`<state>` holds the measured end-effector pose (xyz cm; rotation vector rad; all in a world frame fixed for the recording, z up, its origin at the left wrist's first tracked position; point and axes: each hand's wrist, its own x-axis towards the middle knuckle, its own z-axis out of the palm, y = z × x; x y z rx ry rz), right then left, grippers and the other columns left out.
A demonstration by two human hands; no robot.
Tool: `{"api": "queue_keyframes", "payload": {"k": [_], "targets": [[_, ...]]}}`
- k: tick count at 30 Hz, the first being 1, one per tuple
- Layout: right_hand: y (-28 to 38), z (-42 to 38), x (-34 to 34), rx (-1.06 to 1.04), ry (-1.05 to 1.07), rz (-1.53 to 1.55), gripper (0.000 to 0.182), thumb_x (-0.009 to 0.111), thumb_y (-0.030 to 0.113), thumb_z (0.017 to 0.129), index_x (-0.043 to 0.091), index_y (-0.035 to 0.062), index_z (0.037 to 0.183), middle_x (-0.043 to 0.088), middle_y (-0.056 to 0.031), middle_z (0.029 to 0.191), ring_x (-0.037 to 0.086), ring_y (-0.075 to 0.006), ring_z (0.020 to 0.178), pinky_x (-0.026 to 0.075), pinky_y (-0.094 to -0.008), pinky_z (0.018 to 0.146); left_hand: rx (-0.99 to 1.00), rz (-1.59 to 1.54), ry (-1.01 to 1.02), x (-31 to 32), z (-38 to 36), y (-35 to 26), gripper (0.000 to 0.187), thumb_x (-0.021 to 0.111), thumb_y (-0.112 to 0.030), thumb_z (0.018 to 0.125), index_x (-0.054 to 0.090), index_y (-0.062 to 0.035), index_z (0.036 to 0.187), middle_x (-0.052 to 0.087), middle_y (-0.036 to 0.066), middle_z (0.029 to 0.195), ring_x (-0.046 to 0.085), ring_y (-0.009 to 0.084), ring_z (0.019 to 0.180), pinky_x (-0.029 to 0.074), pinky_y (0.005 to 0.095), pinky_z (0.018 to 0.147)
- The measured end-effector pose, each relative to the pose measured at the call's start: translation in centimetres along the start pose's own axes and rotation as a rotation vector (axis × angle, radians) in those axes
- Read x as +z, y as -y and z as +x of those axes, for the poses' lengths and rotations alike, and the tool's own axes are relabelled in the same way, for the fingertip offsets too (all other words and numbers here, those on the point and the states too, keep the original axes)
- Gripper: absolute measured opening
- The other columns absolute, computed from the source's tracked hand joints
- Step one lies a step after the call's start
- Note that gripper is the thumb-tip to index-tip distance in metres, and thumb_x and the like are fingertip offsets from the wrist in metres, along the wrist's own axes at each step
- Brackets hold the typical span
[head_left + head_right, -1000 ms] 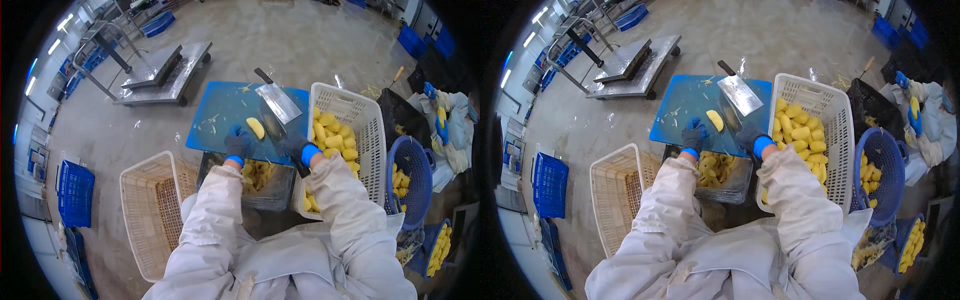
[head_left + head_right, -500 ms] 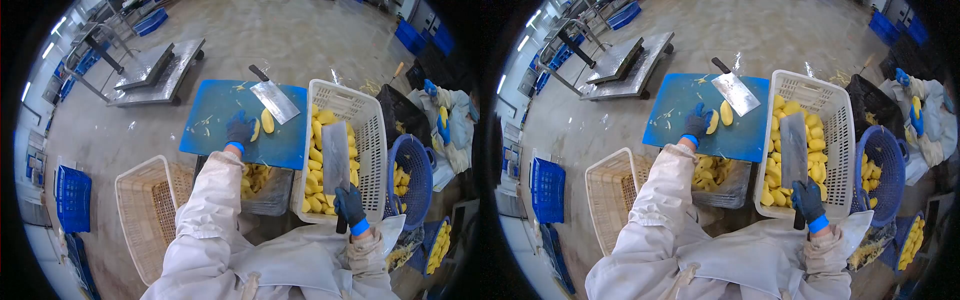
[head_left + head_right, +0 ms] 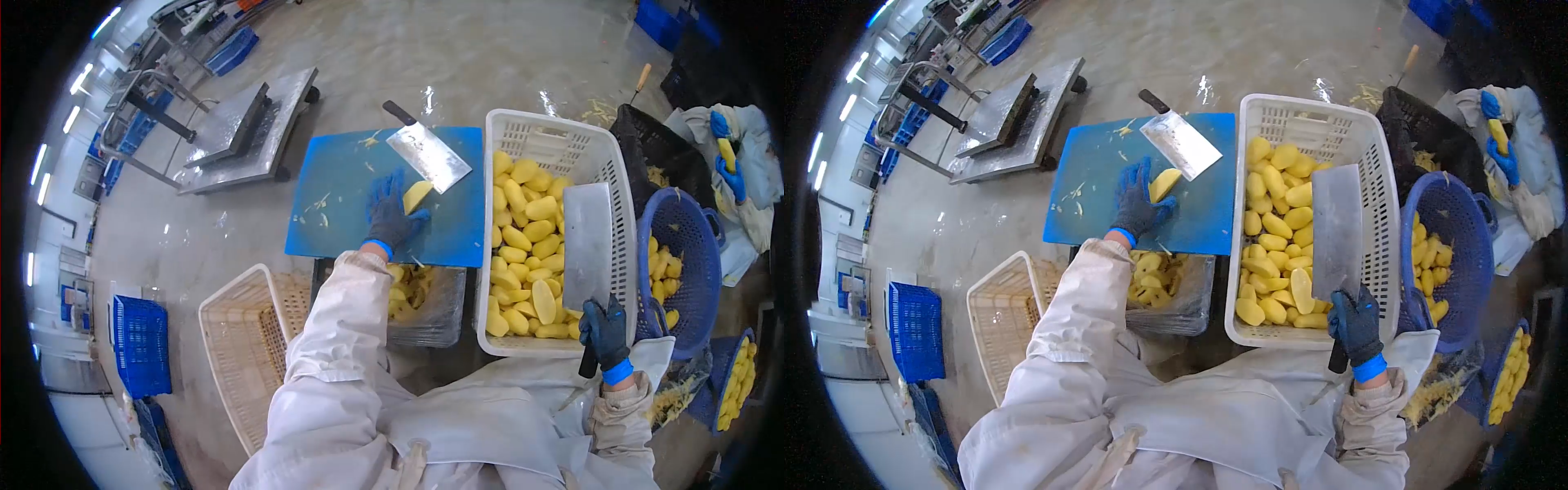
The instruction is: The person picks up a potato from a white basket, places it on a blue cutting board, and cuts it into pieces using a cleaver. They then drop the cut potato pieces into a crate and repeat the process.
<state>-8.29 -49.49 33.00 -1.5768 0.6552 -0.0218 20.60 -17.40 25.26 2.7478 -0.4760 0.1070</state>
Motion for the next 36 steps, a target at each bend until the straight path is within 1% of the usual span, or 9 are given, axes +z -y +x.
{"api": "queue_keyframes", "payload": {"k": [3, 5, 12, 15, 17, 24, 29, 31, 36], "targets": [[-0.4, -0.2, 1.0, 0.022, -0.058, 0.046, 0.007, 0.055, 0.010, 0.084, 0.050, 0.0065, 0.088, 0.048, -0.0016, 0.056, 0.044, -0.0090, 0.039, 0.037, -0.0223, 0.034, 0.133, 0.072, -0.325, -0.2, -1.1, 1.5, 0.082, 0.068, -0.052, 0.067, 0.037, -0.0068, 0.129, 0.041, 0.020, 0.127, 0.036, 0.0373, 0.119, 0.029, 0.0466, 0.099], [-0.8, -0.2, 1.2, 0.023, -0.008, 0.051, 0.009, 0.055, 0.010, 0.084, 0.051, 0.0061, 0.091, 0.048, -0.0019, 0.056, 0.044, -0.0089, 0.039, 0.037, -0.0220, 0.034, 0.046, 0.016, -0.127, -0.5, -1.5, 2.3, 0.084, 0.068, -0.055, 0.066, 0.039, -0.0053, 0.127, 0.042, 0.020, 0.125, 0.038, 0.0377, 0.117, 0.028, 0.0474, 0.099], [-0.9, -1.3, 3.5, 0.103, 0.032, -0.001, 0.012, 0.054, 0.009, 0.084, 0.052, 0.0052, 0.095, 0.049, -0.0025, 0.057, 0.045, -0.0086, 0.041, 0.038, -0.0222, 0.035, 0.013, 0.028, -0.113, -1.0, -0.3, 0.1, 0.078, 0.066, -0.054, 0.068, 0.043, -0.0050, 0.124, 0.043, 0.018, 0.125, 0.039, 0.0360, 0.115, 0.028, 0.0471, 0.099], [-0.9, -1.7, 4.5, 0.098, 0.113, 0.011, 0.013, 0.055, 0.010, 0.085, 0.051, 0.0059, 0.097, 0.049, -0.0018, 0.058, 0.046, -0.0081, 0.043, 0.040, -0.0222, 0.038, -0.028, 0.013, 0.077, -0.7, 0.7, 0.0, 0.075, 0.061, -0.052, 0.069, 0.041, -0.0109, 0.129, 0.041, 0.014, 0.130, 0.030, 0.0360, 0.124, 0.020, 0.0495, 0.104], [-0.6, -2.0, 5.2, 0.116, 0.118, 0.007, 0.013, 0.054, 0.010, 0.085, 0.051, 0.0057, 0.097, 0.049, -0.0014, 0.059, 0.046, -0.0079, 0.044, 0.040, -0.0221, 0.038, 0.064, 0.180, -0.112, 0.2, 1.1, 0.1, 0.063, 0.062, -0.044, 0.070, 0.047, -0.0137, 0.124, 0.045, 0.011, 0.125, 0.033, 0.0338, 0.121, 0.021, 0.0483, 0.102], [-0.2, -2.9, 6.2, 0.080, 0.148, -0.011, 0.010, 0.053, 0.011, 0.086, 0.052, 0.0045, 0.094, 0.050, 0.0003, 0.065, 0.047, -0.0070, 0.049, 0.040, -0.0212, 0.041, 0.159, 0.200, 0.025, -2.9, -1.2, -4.2, 0.041, 0.058, -0.024, 0.075, 0.054, -0.0161, 0.115, 0.052, 0.008, 0.117, 0.043, 0.0340, 0.113, 0.035, 0.0495, 0.091], [-0.3, -3.4, 6.5, 0.072, 0.165, -0.013, 0.010, 0.054, 0.012, 0.086, 0.053, 0.0032, 0.090, 0.052, -0.0007, 0.062, 0.048, -0.0076, 0.049, 0.040, -0.0238, 0.042, 0.204, -0.274, -0.183, 0.6, -6.2, -3.2, 0.040, 0.065, -0.015, 0.073, 0.055, -0.0089, 0.112, 0.054, 0.016, 0.109, 0.056, 0.0336, 0.094, 0.046, 0.0397, 0.081], [-1.1, -3.0, 6.9, -0.131, 0.157, -0.279, 0.014, 0.056, 0.016, 0.084, 0.054, 0.0025, 0.086, 0.056, -0.0088, 0.058, 0.055, -0.0181, 0.048, 0.043, -0.0323, 0.045, 0.017, -0.531, -0.186, 1.1, -7.4, -3.0, 0.043, 0.068, -0.022, 0.075, 0.055, -0.0062, 0.113, 0.056, 0.018, 0.105, 0.056, 0.0335, 0.093, 0.046, 0.0386, 0.080], [-0.6, -2.0, 9.9, -0.499, 0.109, -0.704, 0.022, 0.057, 0.024, 0.081, 0.056, 0.0017, 0.083, 0.056, -0.0220, 0.063, 0.057, -0.0374, 0.060, 0.044, -0.0444, 0.051, -0.086, -0.519, -0.287, 0.7, -9.0, -2.7, 0.042, 0.067, -0.024, 0.077, 0.055, -0.0041, 0.113, 0.057, 0.018, 0.101, 0.058, 0.0318, 0.089, 0.047, 0.0372, 0.077]]}}
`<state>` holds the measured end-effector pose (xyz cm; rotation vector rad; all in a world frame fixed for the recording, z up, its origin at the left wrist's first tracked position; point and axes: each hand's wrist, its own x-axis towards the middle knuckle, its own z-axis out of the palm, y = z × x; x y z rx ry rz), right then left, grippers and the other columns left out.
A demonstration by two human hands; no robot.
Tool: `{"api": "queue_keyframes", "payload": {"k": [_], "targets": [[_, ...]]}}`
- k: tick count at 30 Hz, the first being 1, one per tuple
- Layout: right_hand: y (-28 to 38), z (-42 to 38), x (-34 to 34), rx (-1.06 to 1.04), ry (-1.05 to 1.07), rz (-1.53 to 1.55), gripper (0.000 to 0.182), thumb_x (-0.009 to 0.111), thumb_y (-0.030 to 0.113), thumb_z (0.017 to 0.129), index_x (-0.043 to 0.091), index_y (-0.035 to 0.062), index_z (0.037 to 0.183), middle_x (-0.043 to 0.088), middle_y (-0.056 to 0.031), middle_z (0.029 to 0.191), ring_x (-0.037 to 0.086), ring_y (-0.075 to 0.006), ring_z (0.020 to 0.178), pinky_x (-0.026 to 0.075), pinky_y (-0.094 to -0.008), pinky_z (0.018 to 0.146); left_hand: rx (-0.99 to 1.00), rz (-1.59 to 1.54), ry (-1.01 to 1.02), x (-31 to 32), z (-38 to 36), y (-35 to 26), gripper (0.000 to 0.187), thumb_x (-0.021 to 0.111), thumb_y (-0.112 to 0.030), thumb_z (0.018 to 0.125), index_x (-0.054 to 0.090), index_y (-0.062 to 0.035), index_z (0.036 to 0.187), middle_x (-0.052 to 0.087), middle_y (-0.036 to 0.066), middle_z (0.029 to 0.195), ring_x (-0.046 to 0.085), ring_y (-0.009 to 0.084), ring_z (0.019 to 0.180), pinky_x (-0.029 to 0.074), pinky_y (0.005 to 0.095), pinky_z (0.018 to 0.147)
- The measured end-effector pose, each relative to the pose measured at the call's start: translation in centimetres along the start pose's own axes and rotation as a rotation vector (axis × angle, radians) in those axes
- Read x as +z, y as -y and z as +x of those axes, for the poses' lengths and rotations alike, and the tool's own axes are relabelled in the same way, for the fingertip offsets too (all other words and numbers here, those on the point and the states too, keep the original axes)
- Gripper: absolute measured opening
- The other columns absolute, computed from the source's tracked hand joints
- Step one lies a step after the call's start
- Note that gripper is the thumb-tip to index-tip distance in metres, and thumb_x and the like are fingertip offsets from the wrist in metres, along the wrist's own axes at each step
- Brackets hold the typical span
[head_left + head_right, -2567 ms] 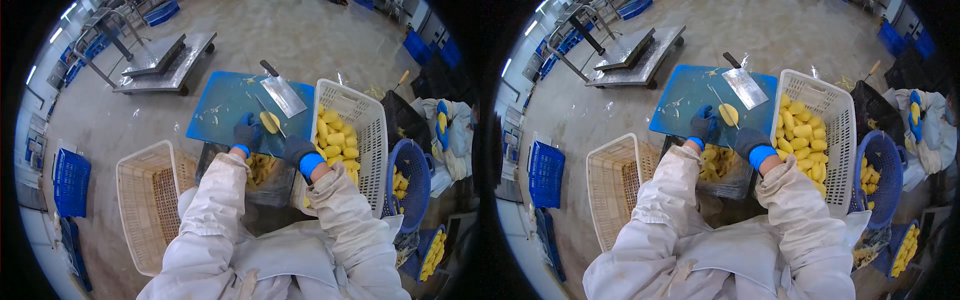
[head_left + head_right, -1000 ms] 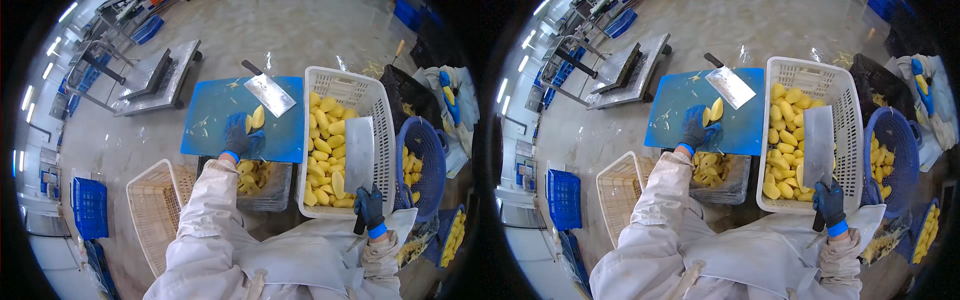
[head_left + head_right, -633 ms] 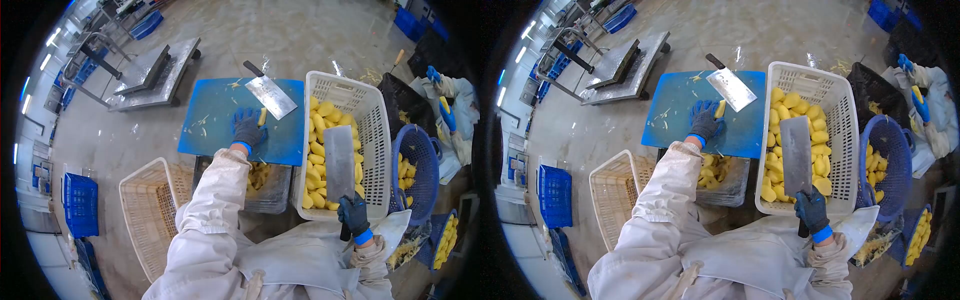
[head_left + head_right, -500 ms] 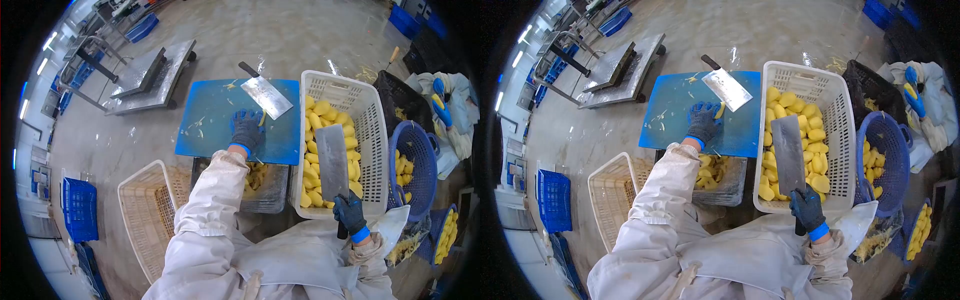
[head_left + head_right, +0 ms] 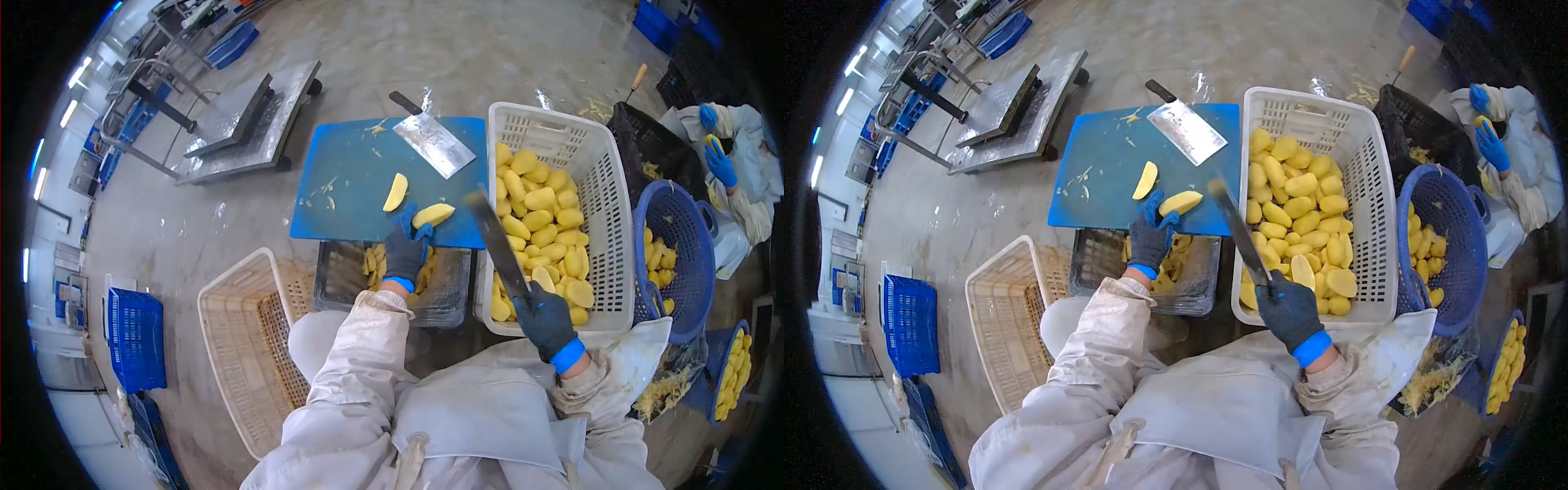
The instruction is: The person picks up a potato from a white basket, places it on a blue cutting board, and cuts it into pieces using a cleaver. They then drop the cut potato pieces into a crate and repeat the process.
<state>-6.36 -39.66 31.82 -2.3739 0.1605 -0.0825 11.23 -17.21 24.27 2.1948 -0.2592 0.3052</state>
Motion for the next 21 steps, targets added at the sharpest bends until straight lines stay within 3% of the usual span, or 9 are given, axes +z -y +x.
{"api": "queue_keyframes", "payload": {"k": [3, 8, 10, 11, 13, 16, 21], "targets": [[2.7, 1.0, 1.0, -0.058, 0.106, -0.263, 0.020, 0.055, 0.023, 0.080, 0.056, 0.0033, 0.084, 0.058, -0.0170, 0.063, 0.059, -0.0338, 0.060, 0.045, -0.0444, 0.052, -0.006, -0.002, -0.021, 0.4, -0.7, 1.9, 0.040, 0.066, -0.021, 0.078, 0.055, -0.0025, 0.112, 0.058, 0.017, 0.098, 0.060, 0.0286, 0.085, 0.048, 0.0355, 0.074], [3.4, 1.9, 3.7, -0.208, 0.091, -0.260, 0.021, 0.054, 0.025, 0.080, 0.055, 0.0047, 0.085, 0.059, -0.0146, 0.064, 0.059, -0.0318, 0.059, 0.045, -0.0430, 0.051, -0.033, -0.067, -0.050, 0.3, -1.4, 2.5, 0.035, 0.066, -0.012, 0.078, 0.056, -0.0003, 0.109, 0.060, 0.016, 0.094, 0.060, 0.0231, 0.082, 0.048, 0.0323, 0.073], [3.8, 2.4, 4.3, -0.242, 0.082, -0.291, 0.015, 0.055, 0.022, 0.079, 0.055, 0.0075, 0.077, 0.057, -0.0168, 0.059, 0.057, -0.0332, 0.054, 0.043, -0.0442, 0.049, -0.228, -0.306, -0.039, 0.7, -1.4, 3.0, 0.030, 0.065, -0.009, 0.078, 0.057, -0.0001, 0.106, 0.061, 0.015, 0.092, 0.061, 0.0227, 0.078, 0.049, 0.0314, 0.072], [4.1, 2.6, 4.4, -0.244, 0.084, -0.296, 0.015, 0.055, 0.022, 0.079, 0.055, 0.0075, 0.077, 0.057, -0.0168, 0.059, 0.057, -0.0332, 0.054, 0.043, -0.0442, 0.049, -0.230, -0.311, -0.041, 0.6, -1.4, 3.0, 0.030, 0.065, -0.009, 0.078, 0.057, -0.0001, 0.106, 0.061, 0.015, 0.092, 0.061, 0.0227, 0.078, 0.049, 0.0314, 0.072], [4.6, 3.1, 4.5, -0.162, 0.179, -0.410, 0.013, 0.054, 0.020, 0.078, 0.057, 0.0073, 0.077, 0.058, -0.0158, 0.060, 0.059, -0.0328, 0.056, 0.045, -0.0442, 0.051, -0.258, -0.221, -0.022, 0.2, -1.6, 2.4, 0.033, 0.065, -0.016, 0.076, 0.058, -0.0002, 0.104, 0.060, 0.018, 0.094, 0.059, 0.0333, 0.085, 0.047, 0.0386, 0.074], [4.7, 3.9, 6.4, -0.184, 0.236, -0.504, 0.014, 0.053, 0.018, 0.077, 0.059, 0.0063, 0.077, 0.060, -0.0151, 0.062, 0.060, -0.0330, 0.059, 0.047, -0.0448, 0.054, -0.182, 0.038, -0.024, -1.2, -1.4, 0.6, 0.028, 0.065, -0.015, 0.075, 0.059, -0.0006, 0.098, 0.060, 0.019, 0.092, 0.058, 0.0365, 0.085, 0.046, 0.0413, 0.072], [4.7, 7.0, 7.8, -0.204, 0.278, -0.498, 0.017, 0.052, 0.019, 0.076, 0.061, 0.0053, 0.079, 0.062, -0.0153, 0.065, 0.061, -0.0336, 0.063, 0.047, -0.0460, 0.057, -0.158, 0.034, -0.028, -0.1, -0.2, 2.0, 0.028, 0.067, -0.014, 0.072, 0.060, -0.0021, 0.097, 0.062, 0.020, 0.086, 0.059, 0.0374, 0.079, 0.046, 0.0431, 0.068]]}}
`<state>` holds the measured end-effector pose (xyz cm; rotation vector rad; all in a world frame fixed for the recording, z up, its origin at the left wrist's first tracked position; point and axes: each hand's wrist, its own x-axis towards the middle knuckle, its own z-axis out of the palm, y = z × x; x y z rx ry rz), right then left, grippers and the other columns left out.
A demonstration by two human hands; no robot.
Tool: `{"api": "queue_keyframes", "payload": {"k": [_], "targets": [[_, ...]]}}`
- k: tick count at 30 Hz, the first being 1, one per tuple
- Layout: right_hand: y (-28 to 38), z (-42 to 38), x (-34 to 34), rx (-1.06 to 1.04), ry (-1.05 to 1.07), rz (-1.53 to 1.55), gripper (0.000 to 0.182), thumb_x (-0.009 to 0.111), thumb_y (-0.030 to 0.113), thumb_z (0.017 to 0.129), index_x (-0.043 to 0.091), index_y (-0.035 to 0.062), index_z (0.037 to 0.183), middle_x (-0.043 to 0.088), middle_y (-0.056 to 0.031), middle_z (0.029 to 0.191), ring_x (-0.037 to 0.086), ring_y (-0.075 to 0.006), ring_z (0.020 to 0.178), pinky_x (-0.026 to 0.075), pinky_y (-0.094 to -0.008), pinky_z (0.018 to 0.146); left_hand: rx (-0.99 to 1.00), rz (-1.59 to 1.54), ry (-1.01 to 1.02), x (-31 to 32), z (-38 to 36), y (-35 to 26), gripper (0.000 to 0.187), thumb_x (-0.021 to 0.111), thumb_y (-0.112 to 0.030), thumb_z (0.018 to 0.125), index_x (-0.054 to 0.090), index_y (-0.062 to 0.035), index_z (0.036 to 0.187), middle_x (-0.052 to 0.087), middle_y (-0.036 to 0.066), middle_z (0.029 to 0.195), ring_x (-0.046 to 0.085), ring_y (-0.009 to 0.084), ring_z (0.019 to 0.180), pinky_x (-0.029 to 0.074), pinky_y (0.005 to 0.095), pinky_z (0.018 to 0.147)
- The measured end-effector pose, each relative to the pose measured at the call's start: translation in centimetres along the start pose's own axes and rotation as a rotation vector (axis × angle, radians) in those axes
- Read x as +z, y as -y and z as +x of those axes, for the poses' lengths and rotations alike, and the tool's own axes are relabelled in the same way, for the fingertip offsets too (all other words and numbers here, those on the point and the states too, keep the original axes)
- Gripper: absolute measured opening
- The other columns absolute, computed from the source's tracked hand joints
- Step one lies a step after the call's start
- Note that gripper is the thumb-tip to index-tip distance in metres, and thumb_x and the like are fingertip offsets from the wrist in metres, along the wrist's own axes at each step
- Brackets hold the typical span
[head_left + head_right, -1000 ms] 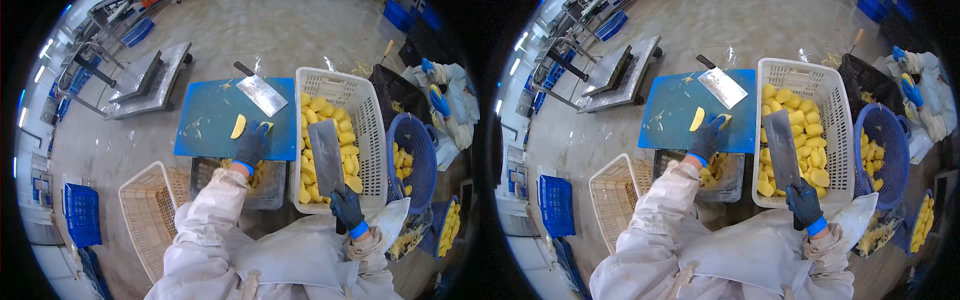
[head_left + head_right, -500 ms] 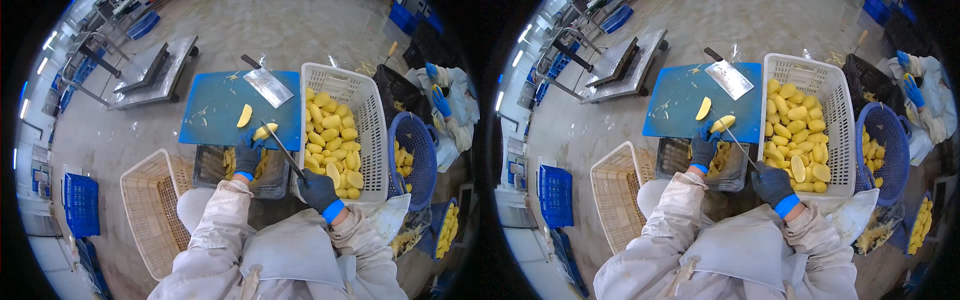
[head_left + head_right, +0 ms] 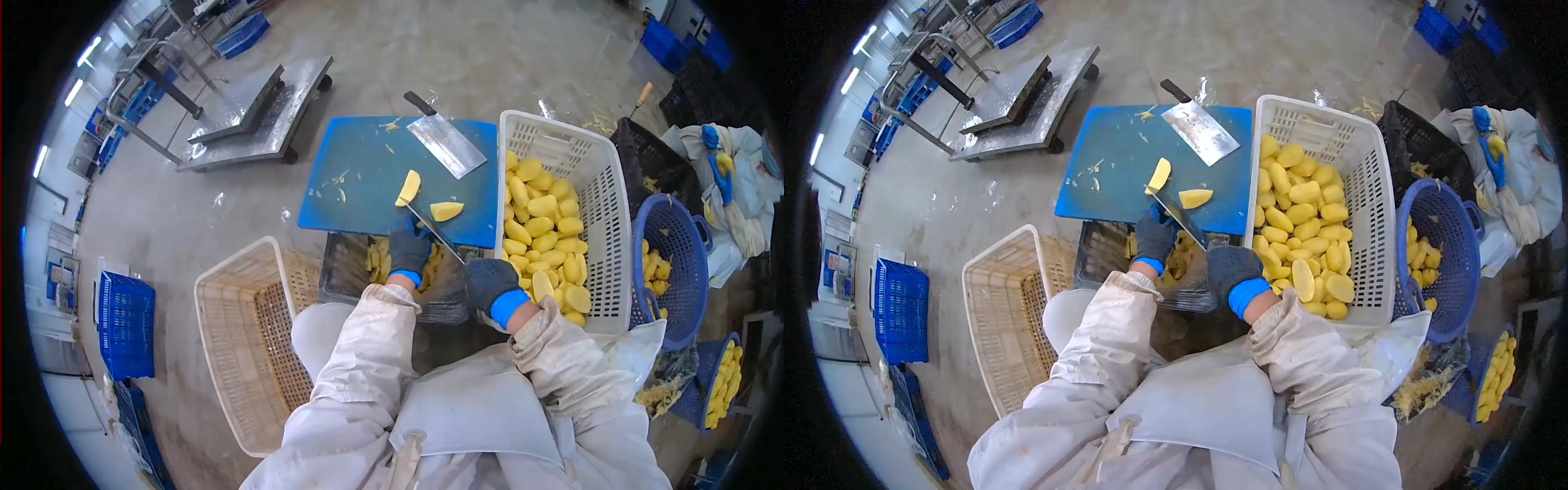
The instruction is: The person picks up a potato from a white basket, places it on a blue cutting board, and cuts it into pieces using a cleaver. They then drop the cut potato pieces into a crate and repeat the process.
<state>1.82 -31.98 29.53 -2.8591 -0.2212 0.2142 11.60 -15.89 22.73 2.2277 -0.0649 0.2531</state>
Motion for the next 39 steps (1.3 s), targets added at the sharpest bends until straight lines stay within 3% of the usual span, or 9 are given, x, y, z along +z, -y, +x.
{"api": "queue_keyframes", "payload": {"k": [14, 19, 23, 25, 30, 31, 33, 35, 39], "targets": [[-6.8, -16.0, -1.5, 0.383, -0.315, 0.708, 0.016, 0.054, 0.018, 0.083, 0.057, 0.0029, 0.087, 0.058, -0.0185, 0.064, 0.058, -0.0357, 0.057, 0.044, -0.0413, 0.052, 0.093, 0.192, 0.070, -1.5, 0.4, -0.4, 0.030, 0.060, -0.029, 0.078, 0.059, -0.0050, 0.096, 0.061, 0.022, 0.086, 0.058, 0.0393, 0.081, 0.046, 0.0447, 0.073], [-8.5, -17.7, -3.4, 0.671, -0.448, 1.143, 0.009, 0.054, 0.016, 0.086, 0.052, 0.0070, 0.086, 0.046, 0.0005, 0.055, 0.043, -0.0062, 0.042, 0.035, -0.0229, 0.037, 0.087, -0.116, 0.073, -1.1, -2.7, -1.8, 0.023, 0.061, -0.026, 0.080, 0.062, -0.0049, 0.089, 0.062, 0.017, 0.080, 0.061, 0.0314, 0.076, 0.047, 0.0390, 0.067], [-9.4, -17.2, -4.2, 0.639, -0.550, 1.207, 0.007, 0.053, 0.015, 0.087, 0.051, 0.0081, 0.090, 0.045, 0.0017, 0.054, 0.042, -0.0064, 0.041, 0.035, -0.0213, 0.036, 0.037, -0.307, 0.326, 0.7, -5.8, -7.8, 0.027, 0.062, -0.028, 0.079, 0.062, -0.0047, 0.093, 0.062, 0.015, 0.087, 0.060, 0.0284, 0.084, 0.046, 0.0391, 0.074], [-10.6, -17.2, -4.2, 0.684, -0.553, 1.261, 0.008, 0.053, 0.014, 0.087, 0.052, 0.0085, 0.093, 0.045, 0.0020, 0.055, 0.041, -0.0060, 0.041, 0.034, -0.0211, 0.036, 0.553, -0.190, 0.358, 0.7, -6.3, -10.8, 0.033, 0.062, -0.029, 0.079, 0.060, -0.0042, 0.100, 0.059, 0.018, 0.101, 0.055, 0.0320, 0.096, 0.042, 0.0422, 0.083], [-12.9, -18.0, -7.7, 0.658, -0.550, 1.180, 0.011, 0.054, 0.014, 0.087, 0.053, 0.0069, 0.094, 0.046, 0.0022, 0.058, 0.041, -0.0055, 0.043, 0.033, -0.0205, 0.037, 0.545, 0.410, 0.049, 1.6, 5.0, -6.2, 0.067, 0.056, -0.052, 0.077, 0.045, -0.0068, 0.125, 0.043, 0.024, 0.125, 0.041, 0.0400, 0.115, 0.031, 0.0478, 0.098], [-13.7, -18.5, -8.4, 0.624, -0.544, 1.128, 0.012, 0.054, 0.014, 0.087, 0.053, 0.0063, 0.096, 0.046, 0.0022, 0.059, 0.042, -0.0055, 0.044, 0.033, -0.0205, 0.037, 0.338, 0.674, 0.271, 0.3, 7.6, -6.8, 0.064, 0.053, -0.046, 0.081, 0.037, -0.0106, 0.131, 0.036, 0.022, 0.133, 0.038, 0.0406, 0.118, 0.025, 0.0500, 0.101], [-15.4, -18.7, -9.0, 0.665, -0.567, 1.141, 0.015, 0.054, 0.014, 0.087, 0.054, 0.0057, 0.099, 0.047, 0.0019, 0.061, 0.042, -0.0058, 0.045, 0.034, -0.0210, 0.039, 0.826, 1.122, 0.491, 0.7, 11.9, -2.6, 0.049, 0.047, -0.031, 0.086, 0.037, -0.0162, 0.132, 0.041, 0.020, 0.131, 0.039, 0.0374, 0.119, 0.027, 0.0492, 0.100], [-17.9, -19.1, -8.1, 0.666, -0.588, 1.056, 0.019, 0.055, 0.014, 0.086, 0.054, 0.0056, 0.103, 0.048, 0.0013, 0.062, 0.043, -0.0065, 0.046, 0.035, -0.0219, 0.039, 0.659, 0.811, 0.690, 1.1, 12.4, -2.7, 0.045, 0.049, -0.031, 0.085, 0.043, -0.0133, 0.126, 0.045, 0.019, 0.125, 0.041, 0.0358, 0.116, 0.031, 0.0490, 0.096], [-18.9, -18.6, -7.8, 0.754, -0.651, 1.126, 0.020, 0.055, 0.014, 0.087, 0.052, 0.0059, 0.105, 0.048, 0.0011, 0.062, 0.044, -0.0072, 0.047, 0.035, -0.0218, 0.039, 0.671, 0.540, 0.362, 1.2, 5.4, -3.6, 0.045, 0.063, -0.030, 0.076, 0.051, -0.0142, 0.117, 0.048, 0.017, 0.118, 0.042, 0.0372, 0.111, 0.036, 0.0468, 0.092]]}}
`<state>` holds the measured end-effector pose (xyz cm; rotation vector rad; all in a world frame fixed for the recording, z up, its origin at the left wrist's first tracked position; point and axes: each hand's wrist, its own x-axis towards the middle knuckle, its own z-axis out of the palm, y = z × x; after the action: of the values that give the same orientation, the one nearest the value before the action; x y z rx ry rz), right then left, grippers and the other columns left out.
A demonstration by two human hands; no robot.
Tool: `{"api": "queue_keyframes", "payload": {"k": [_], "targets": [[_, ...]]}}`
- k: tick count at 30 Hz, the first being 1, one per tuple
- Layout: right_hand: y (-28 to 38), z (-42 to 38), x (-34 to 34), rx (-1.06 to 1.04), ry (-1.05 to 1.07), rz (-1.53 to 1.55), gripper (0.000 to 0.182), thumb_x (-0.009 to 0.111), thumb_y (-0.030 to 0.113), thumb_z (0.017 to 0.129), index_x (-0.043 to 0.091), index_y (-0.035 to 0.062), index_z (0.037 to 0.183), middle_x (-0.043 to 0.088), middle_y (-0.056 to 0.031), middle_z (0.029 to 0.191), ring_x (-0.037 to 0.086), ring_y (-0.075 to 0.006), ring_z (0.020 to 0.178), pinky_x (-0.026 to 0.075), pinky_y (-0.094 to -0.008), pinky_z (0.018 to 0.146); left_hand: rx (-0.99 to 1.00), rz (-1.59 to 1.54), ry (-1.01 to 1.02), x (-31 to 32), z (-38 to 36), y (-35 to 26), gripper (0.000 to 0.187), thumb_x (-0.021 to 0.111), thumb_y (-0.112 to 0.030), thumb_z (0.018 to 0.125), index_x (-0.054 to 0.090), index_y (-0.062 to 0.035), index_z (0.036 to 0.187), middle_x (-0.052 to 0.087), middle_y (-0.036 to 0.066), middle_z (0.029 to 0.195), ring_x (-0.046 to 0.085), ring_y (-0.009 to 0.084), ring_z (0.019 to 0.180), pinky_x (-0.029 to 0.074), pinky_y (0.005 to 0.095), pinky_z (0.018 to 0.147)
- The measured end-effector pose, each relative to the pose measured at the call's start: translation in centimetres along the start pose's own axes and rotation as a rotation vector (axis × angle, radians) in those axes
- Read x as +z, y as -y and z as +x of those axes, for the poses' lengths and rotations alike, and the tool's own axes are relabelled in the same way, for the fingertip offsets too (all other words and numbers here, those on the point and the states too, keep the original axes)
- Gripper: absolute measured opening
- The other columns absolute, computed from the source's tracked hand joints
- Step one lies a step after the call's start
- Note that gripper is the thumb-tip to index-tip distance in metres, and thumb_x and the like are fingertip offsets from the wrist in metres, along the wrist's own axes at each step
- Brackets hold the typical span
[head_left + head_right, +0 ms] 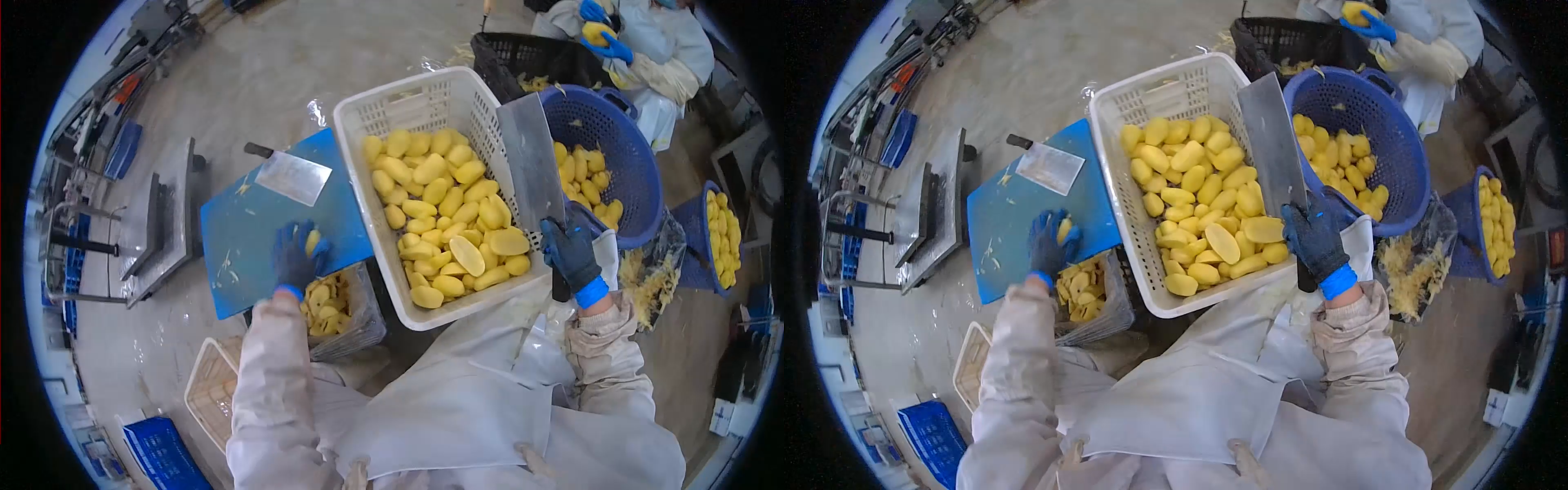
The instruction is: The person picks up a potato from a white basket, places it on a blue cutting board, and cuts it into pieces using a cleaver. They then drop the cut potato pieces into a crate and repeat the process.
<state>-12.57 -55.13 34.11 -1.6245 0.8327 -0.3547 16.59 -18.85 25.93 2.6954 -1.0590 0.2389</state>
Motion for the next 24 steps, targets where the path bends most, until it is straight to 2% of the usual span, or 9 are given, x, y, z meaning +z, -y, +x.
{"api": "queue_keyframes", "payload": {"k": [5, 8, 10, 11, 13, 15, 19, 22, 24], "targets": [[0.3, -0.2, -1.4, 0.183, 0.037, 0.191, 0.021, 0.056, 0.012, 0.086, 0.052, 0.0064, 0.105, 0.049, -0.0007, 0.062, 0.046, -0.0079, 0.047, 0.035, -0.0209, 0.038, 0.067, -0.056, 0.070, -2.4, -5.3, -1.6, 0.052, 0.068, -0.033, 0.070, 0.052, -0.0118, 0.115, 0.047, 0.016, 0.116, 0.044, 0.0361, 0.107, 0.034, 0.0477, 0.092], [0.6, -0.2, -1.6, 0.207, 0.008, 0.161, 0.021, 0.057, 0.011, 0.085, 0.052, 0.0060, 0.105, 0.050, -0.0012, 0.062, 0.046, -0.0077, 0.046, 0.037, -0.0208, 0.038, 0.202, 0.004, 0.351, -8.3, -3.2, -4.9, 0.041, 0.067, -0.027, 0.074, 0.056, -0.0088, 0.109, 0.053, 0.017, 0.106, 0.048, 0.0355, 0.103, 0.037, 0.0445, 0.090], [0.3, 0.3, -2.1, 0.259, 0.022, 0.146, 0.021, 0.057, 0.012, 0.085, 0.052, 0.0053, 0.104, 0.050, -0.0015, 0.062, 0.046, -0.0075, 0.047, 0.038, -0.0209, 0.039, 0.205, 0.065, 0.809, -9.5, -0.4, -5.3, 0.042, 0.068, -0.025, 0.074, 0.056, -0.0078, 0.111, 0.056, 0.017, 0.103, 0.052, 0.0308, 0.102, 0.038, 0.0427, 0.091], [0.4, 0.5, -2.2, 0.271, 0.024, 0.162, 0.020, 0.057, 0.012, 0.085, 0.052, 0.0048, 0.103, 0.050, -0.0018, 0.062, 0.047, -0.0078, 0.047, 0.038, -0.0209, 0.039, -0.043, -0.285, 0.797, -9.2, 1.2, -6.2, 0.045, 0.065, -0.029, 0.078, 0.054, -0.0066, 0.116, 0.057, 0.017, 0.108, 0.053, 0.0276, 0.105, 0.039, 0.0402, 0.093], [0.3, 0.8, -2.5, 0.291, 0.029, 0.177, 0.019, 0.057, 0.012, 0.085, 0.052, 0.0044, 0.102, 0.051, -0.0020, 0.062, 0.047, -0.0081, 0.047, 0.038, -0.0209, 0.039, 0.128, -0.550, 0.694, -6.5, 5.4, -8.8, 0.043, 0.061, -0.031, 0.083, 0.053, -0.0055, 0.117, 0.054, 0.017, 0.116, 0.051, 0.0289, 0.110, 0.040, 0.0381, 0.093], [0.1, 1.4, -2.7, 0.324, 0.011, 0.127, 0.016, 0.056, 0.013, 0.085, 0.053, 0.0033, 0.097, 0.050, -0.0021, 0.060, 0.048, -0.0081, 0.048, 0.039, -0.0214, 0.040, 0.220, -0.517, 0.659, -1.4, 9.7, -12.8, 0.044, 0.058, -0.030, 0.085, 0.050, -0.0051, 0.121, 0.051, 0.017, 0.120, 0.049, 0.0303, 0.112, 0.039, 0.0376, 0.095], [0.1, 2.1, -3.2, 0.419, 0.010, 0.099, 0.011, 0.056, 0.010, 0.085, 0.052, 0.0013, 0.091, 0.051, -0.0025, 0.058, 0.048, -0.0085, 0.049, 0.040, -0.0226, 0.042, 0.317, -0.288, 0.652, 17.8, 14.3, -13.0, 0.046, 0.055, -0.029, 0.082, 0.048, -0.0053, 0.121, 0.050, 0.020, 0.119, 0.050, 0.0357, 0.108, 0.040, 0.0411, 0.092], [0.0, 2.4, -3.9, 0.423, 0.044, 0.084, 0.010, 0.056, 0.008, 0.084, 0.052, 0.0006, 0.090, 0.051, -0.0030, 0.059, 0.049, -0.0092, 0.049, 0.040, -0.0229, 0.044, 0.084, -0.008, 1.000, 24.5, 17.1, -14.4, 0.060, 0.060, -0.039, 0.074, 0.046, -0.0117, 0.125, 0.046, 0.016, 0.127, 0.045, 0.0305, 0.116, 0.036, 0.0402, 0.097], [0.2, 2.7, -3.9, 0.465, 0.007, 0.083, 0.008, 0.053, 0.006, 0.085, 0.052, 0.0000, 0.090, 0.051, -0.0034, 0.059, 0.049, -0.0097, 0.049, 0.041, -0.0238, 0.044, 0.181, 0.069, 0.783, 28.2, 14.8, -13.9, 0.064, 0.067, -0.039, 0.068, 0.047, -0.0124, 0.123, 0.046, 0.015, 0.125, 0.048, 0.0343, 0.110, 0.039, 0.0420, 0.094]]}}
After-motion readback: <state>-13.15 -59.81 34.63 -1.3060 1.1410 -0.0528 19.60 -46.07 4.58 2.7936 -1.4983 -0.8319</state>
